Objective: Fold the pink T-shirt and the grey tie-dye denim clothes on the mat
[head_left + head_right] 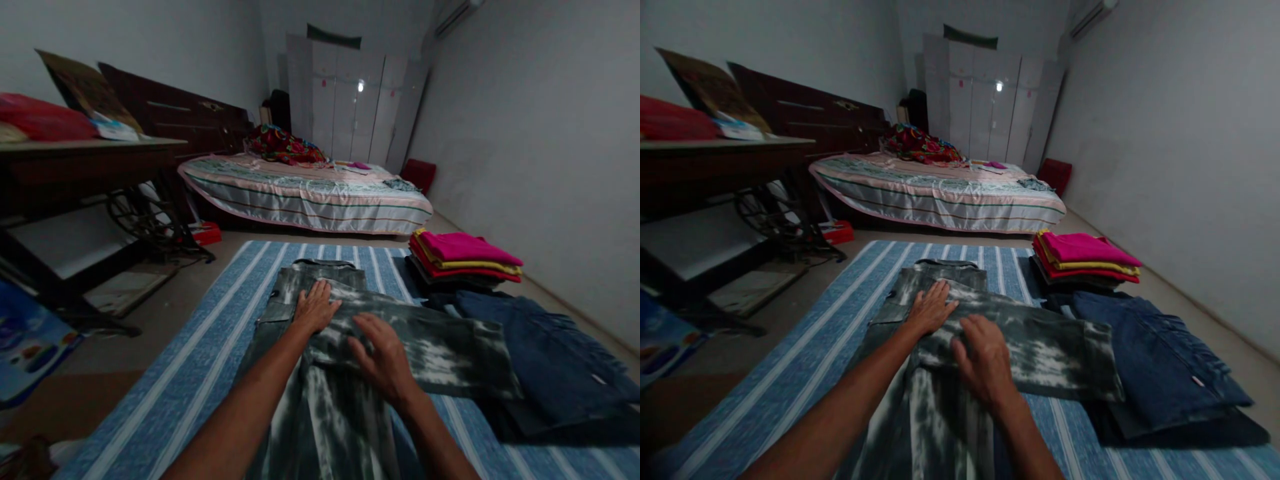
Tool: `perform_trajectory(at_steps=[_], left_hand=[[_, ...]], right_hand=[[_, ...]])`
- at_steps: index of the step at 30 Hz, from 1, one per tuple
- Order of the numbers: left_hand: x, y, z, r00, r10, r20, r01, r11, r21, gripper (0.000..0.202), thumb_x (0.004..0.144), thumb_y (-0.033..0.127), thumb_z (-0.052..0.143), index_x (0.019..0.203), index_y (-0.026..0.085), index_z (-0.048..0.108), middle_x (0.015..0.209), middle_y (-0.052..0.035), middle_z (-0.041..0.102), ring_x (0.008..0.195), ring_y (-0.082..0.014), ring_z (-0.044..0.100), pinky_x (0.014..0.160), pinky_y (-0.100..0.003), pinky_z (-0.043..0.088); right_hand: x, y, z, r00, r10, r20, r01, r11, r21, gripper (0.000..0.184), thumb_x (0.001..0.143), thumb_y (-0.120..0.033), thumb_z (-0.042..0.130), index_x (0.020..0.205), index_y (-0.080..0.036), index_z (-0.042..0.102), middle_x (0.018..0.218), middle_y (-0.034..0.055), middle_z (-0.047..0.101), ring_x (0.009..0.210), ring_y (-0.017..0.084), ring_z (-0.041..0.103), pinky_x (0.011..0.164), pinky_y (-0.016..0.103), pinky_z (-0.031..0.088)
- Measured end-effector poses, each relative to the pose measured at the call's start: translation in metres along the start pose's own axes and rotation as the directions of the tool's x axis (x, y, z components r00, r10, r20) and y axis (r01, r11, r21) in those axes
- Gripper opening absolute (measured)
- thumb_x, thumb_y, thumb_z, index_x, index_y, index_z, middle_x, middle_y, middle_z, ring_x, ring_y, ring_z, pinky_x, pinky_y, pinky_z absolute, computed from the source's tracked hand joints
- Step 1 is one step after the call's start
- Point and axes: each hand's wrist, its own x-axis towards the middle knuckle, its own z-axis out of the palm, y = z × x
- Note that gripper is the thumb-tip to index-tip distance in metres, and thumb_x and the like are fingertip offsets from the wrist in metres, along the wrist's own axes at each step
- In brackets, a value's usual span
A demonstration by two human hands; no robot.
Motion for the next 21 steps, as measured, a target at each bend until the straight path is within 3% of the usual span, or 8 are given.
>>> perform_trajectory(at_steps=[2,5,8,11,16,19,21], left_hand=[[0.002,-0.001,0.001,1.0,0.011,-0.018,-0.011,1.0,0.002,0.067,0.094,0.053,0.024,0.148,0.015,0.028,0.157,-0.0097,0.019,0.145,-0.0252,0.014,0.113,-0.054,0.015],[0.003,-0.001,0.001,0.999,0.014,-0.033,-0.014,1.0,-0.004,0.066,0.094,0.052,0.024,0.148,0.015,0.029,0.157,-0.0091,0.02,0.145,-0.0253,0.015,0.113,-0.054,0.016],[0.003,0.0,0.0,1.0,0.006,-0.027,-0.006,1.0,-0.012,0.066,0.093,0.052,0.025,0.148,0.016,0.029,0.157,-0.0092,0.019,0.145,-0.0246,0.015,0.113,-0.054,0.016],[0.002,0.001,-0.003,1.0,0.004,-0.017,-0.005,1.0,-0.025,0.065,0.093,0.052,0.027,0.147,0.017,0.03,0.157,-0.01,0.019,0.145,-0.0243,0.016,0.113,-0.054,0.015],[0.0,0.002,-0.004,1.0,0.005,-0.01,-0.005,0.998,-0.058,0.063,0.092,0.052,0.028,0.146,0.018,0.032,0.157,-0.0111,0.018,0.145,-0.0257,0.016,0.112,-0.056,0.015],[-0.001,0.002,-0.004,1.0,0.004,-0.015,-0.005,0.997,-0.074,0.063,0.092,0.052,0.028,0.146,0.018,0.032,0.157,-0.0116,0.019,0.144,-0.0257,0.017,0.112,-0.056,0.015],[-0.001,0.003,-0.003,1.0,0.007,-0.017,-0.008,0.996,-0.093,0.063,0.092,0.052,0.029,0.146,0.018,0.032,0.157,-0.0119,0.02,0.145,-0.0262,0.016,0.112,-0.056,0.015]], right_hand=[[0.013,0.031,-0.033,0.987,0.155,-0.053,-0.162,0.966,-0.201,0.034,0.091,-0.031,0.044,0.115,-0.016,0.062,0.118,0.0125,0.062,0.111,0.023,0.055,0.096,0.037,0.042],[0.024,0.076,-0.079,0.923,0.384,0.022,-0.299,0.751,-0.589,0.035,0.089,-0.03,0.047,0.116,-0.014,0.062,0.116,0.0147,0.061,0.115,0.03,0.05,0.095,0.042,0.038],[0.025,0.11,-0.107,0.833,0.534,0.141,-0.216,0.551,-0.806,0.03,0.085,-0.032,0.055,0.107,-0.016,0.065,0.117,0.0146,0.059,0.123,0.035,0.042,0.095,0.045,0.033],[0.02,0.129,-0.119,0.742,0.617,0.263,-0.133,0.519,-0.844,0.029,0.084,-0.035,0.058,0.107,-0.018,0.065,0.119,0.0131,0.058,0.116,0.031,0.047,0.087,0.041,0.036],[0.018,0.126,-0.126,0.709,0.63,0.317,-0.12,0.551,-0.826,0.021,0.084,-0.023,0.056,0.103,-0.018,0.064,0.116,0.0129,0.059,0.11,0.027,0.054,0.074,0.031,0.038],[0.022,0.1,-0.135,0.713,0.617,0.334,-0.123,0.579,-0.806,0.02,0.084,-0.011,0.047,0.092,-0.015,0.065,0.105,0.0137,0.063,0.093,0.024,0.062,0.064,0.029,0.035],[0.024,0.072,-0.145,0.714,0.606,0.35,-0.143,0.617,-0.774,0.018,0.083,-0.012,0.047,0.084,-0.016,0.064,0.089,0.0115,0.066,0.077,0.022,0.064,0.057,0.028,0.031]])
